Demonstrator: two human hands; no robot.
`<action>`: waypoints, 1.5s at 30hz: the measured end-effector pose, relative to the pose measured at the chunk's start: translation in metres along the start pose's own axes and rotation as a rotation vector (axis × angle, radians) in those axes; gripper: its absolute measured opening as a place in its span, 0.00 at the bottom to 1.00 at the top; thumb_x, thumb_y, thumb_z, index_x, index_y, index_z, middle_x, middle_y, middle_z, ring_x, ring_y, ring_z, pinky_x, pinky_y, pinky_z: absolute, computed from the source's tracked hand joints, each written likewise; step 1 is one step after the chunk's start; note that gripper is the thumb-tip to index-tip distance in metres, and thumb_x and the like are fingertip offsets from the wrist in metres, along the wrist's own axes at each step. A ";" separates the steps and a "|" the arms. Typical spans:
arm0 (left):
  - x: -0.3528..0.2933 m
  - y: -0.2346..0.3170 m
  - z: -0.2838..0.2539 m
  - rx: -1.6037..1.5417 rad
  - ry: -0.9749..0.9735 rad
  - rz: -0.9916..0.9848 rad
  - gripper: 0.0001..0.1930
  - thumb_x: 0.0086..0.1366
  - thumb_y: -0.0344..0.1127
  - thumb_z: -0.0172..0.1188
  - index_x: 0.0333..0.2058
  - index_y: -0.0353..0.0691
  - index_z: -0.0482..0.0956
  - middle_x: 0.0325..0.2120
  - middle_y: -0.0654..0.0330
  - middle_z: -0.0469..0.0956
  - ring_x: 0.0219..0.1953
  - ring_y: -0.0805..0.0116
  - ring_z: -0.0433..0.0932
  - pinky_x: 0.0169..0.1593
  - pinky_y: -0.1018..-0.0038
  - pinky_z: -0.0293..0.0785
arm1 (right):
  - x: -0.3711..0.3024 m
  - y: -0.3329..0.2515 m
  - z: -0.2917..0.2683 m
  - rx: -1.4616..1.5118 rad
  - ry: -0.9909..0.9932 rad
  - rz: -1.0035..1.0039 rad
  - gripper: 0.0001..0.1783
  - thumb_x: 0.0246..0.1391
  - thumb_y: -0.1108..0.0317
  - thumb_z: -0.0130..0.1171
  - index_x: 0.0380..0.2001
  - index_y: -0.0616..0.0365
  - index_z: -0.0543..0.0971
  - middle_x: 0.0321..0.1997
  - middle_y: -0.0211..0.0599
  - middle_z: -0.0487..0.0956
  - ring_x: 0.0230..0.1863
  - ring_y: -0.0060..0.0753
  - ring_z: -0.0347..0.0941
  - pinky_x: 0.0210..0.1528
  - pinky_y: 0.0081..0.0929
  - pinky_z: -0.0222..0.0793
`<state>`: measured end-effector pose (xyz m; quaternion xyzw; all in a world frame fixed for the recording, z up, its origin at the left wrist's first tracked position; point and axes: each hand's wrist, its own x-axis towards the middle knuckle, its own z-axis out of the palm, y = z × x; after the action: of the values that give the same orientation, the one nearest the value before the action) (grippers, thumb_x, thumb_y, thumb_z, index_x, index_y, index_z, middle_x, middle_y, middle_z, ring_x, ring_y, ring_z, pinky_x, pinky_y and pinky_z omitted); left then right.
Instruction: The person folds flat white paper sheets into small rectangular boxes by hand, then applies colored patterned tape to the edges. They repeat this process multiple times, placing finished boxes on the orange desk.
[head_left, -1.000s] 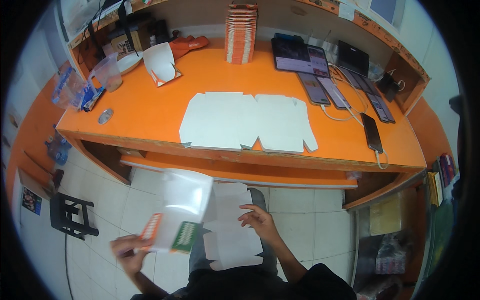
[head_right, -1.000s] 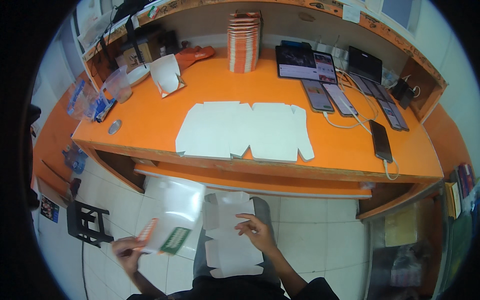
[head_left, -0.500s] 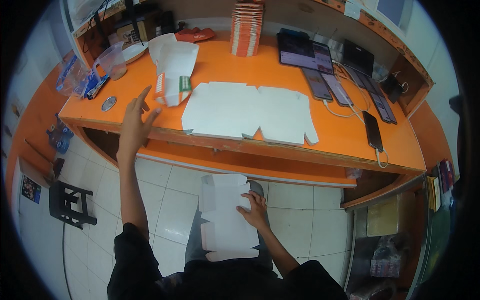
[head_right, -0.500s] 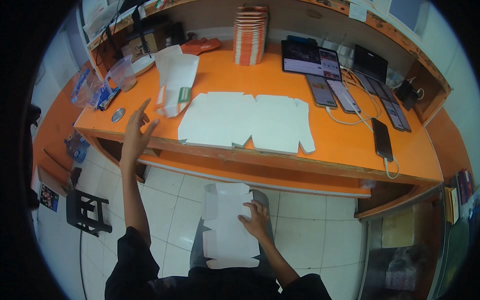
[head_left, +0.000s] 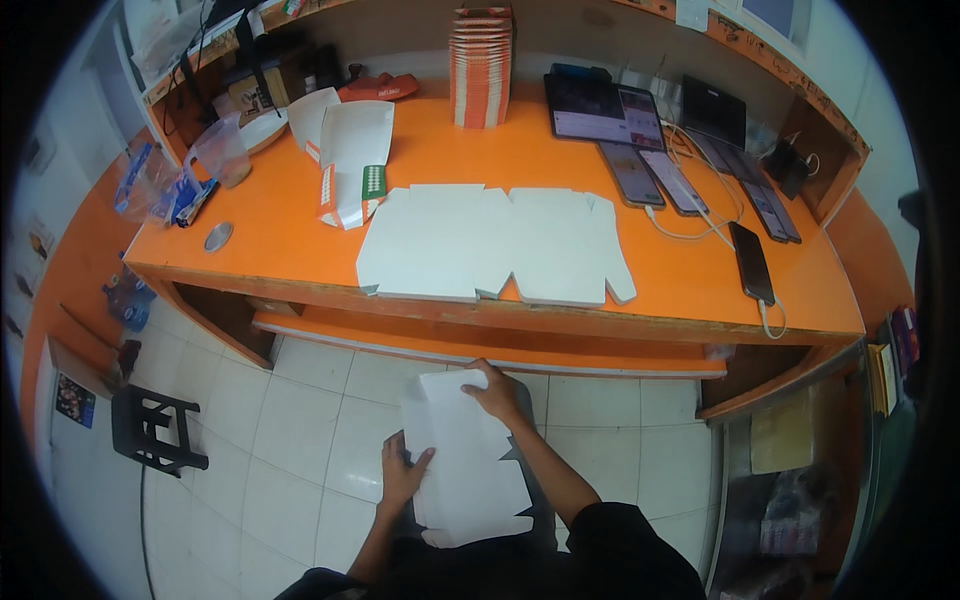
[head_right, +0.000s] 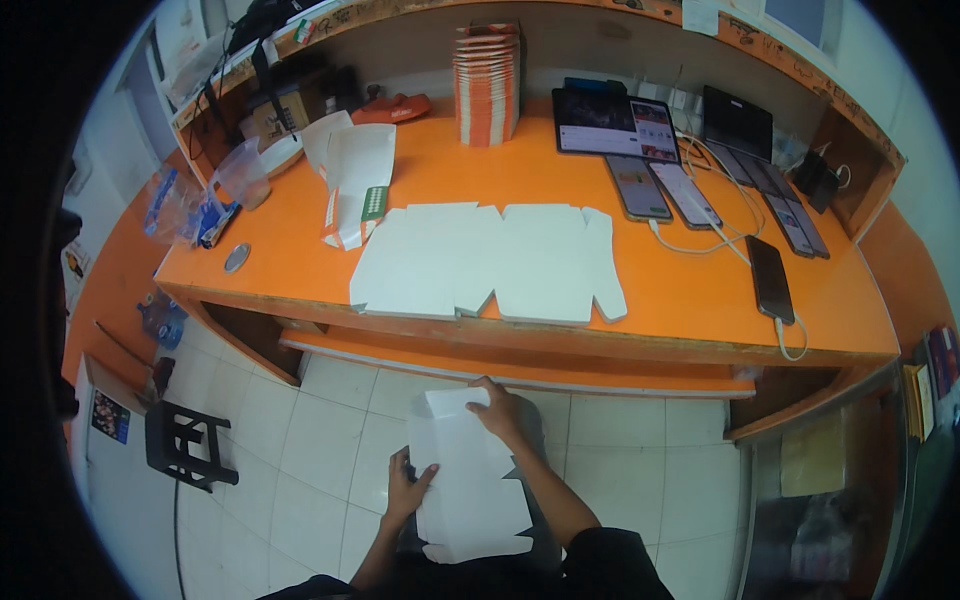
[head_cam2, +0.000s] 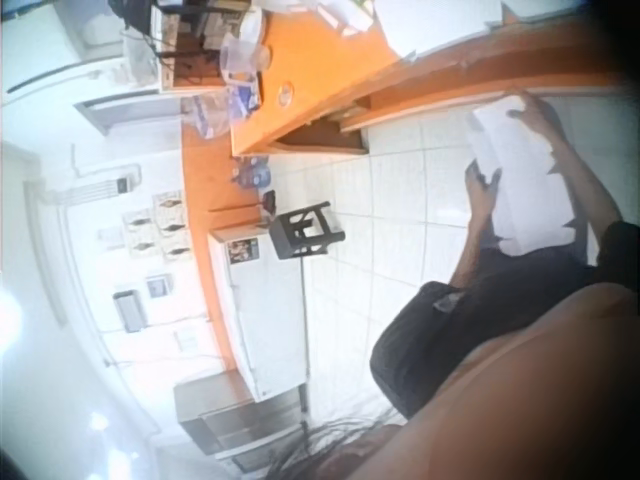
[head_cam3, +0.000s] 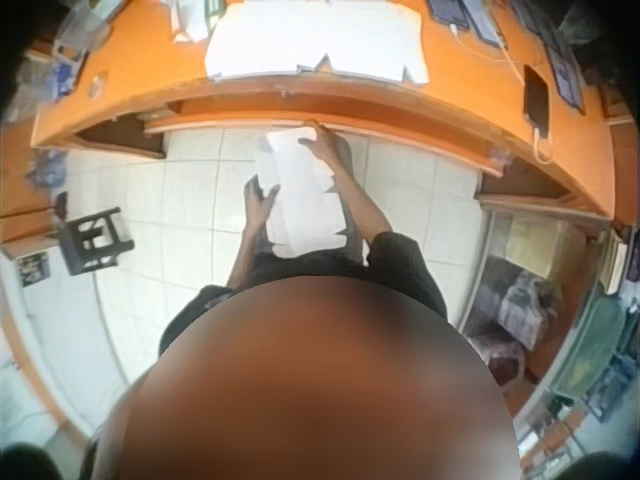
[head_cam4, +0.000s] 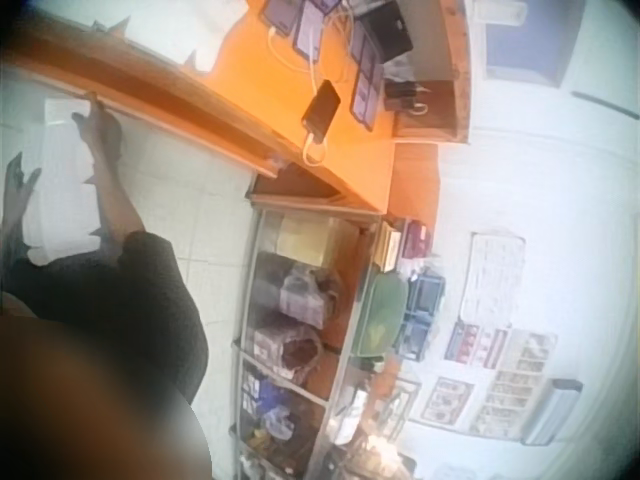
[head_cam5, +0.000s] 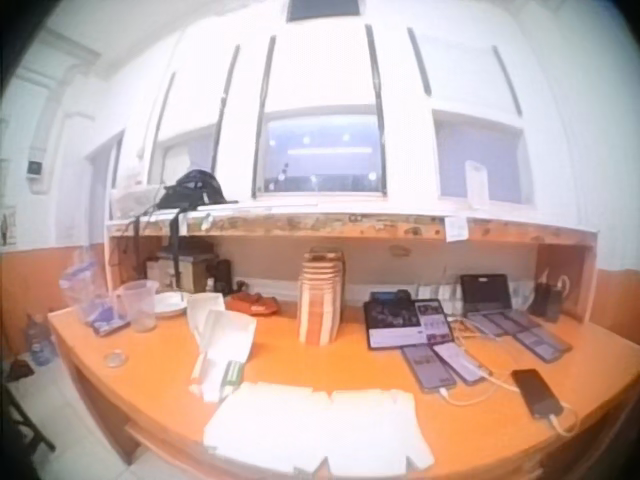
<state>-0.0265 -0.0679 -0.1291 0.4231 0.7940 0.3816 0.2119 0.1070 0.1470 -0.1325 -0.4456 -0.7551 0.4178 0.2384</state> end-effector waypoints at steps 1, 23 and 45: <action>0.002 -0.001 -0.003 -0.007 -0.038 0.023 0.38 0.50 0.40 0.70 0.56 0.32 0.63 0.47 0.42 0.68 0.52 0.45 0.67 0.55 0.61 0.66 | -0.006 0.002 -0.002 0.045 0.079 -0.030 0.22 0.45 0.62 0.68 0.43 0.52 0.73 0.45 0.41 0.78 0.49 0.43 0.74 0.51 0.32 0.67; 0.053 0.052 0.021 -0.433 -0.100 0.225 0.27 0.58 0.19 0.47 0.58 0.39 0.66 0.52 0.48 0.71 0.55 0.56 0.70 0.60 0.70 0.61 | -0.078 -0.020 -0.019 -0.447 0.147 -0.306 0.28 0.51 0.57 0.62 0.57 0.43 0.72 0.62 0.40 0.66 0.66 0.37 0.54 0.66 0.51 0.36; 0.065 0.035 0.022 -0.402 -0.054 0.116 0.26 0.60 0.26 0.54 0.59 0.42 0.66 0.53 0.53 0.72 0.55 0.58 0.69 0.59 0.70 0.62 | -0.047 -0.015 0.011 -0.262 0.165 -0.303 0.26 0.45 0.66 0.65 0.51 0.45 0.74 0.51 0.29 0.74 0.56 0.37 0.64 0.56 0.42 0.54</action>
<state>-0.0303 0.0076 -0.1161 0.4273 0.6701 0.5326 0.2911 0.1147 0.0978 -0.1256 -0.3871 -0.8391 0.2374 0.2995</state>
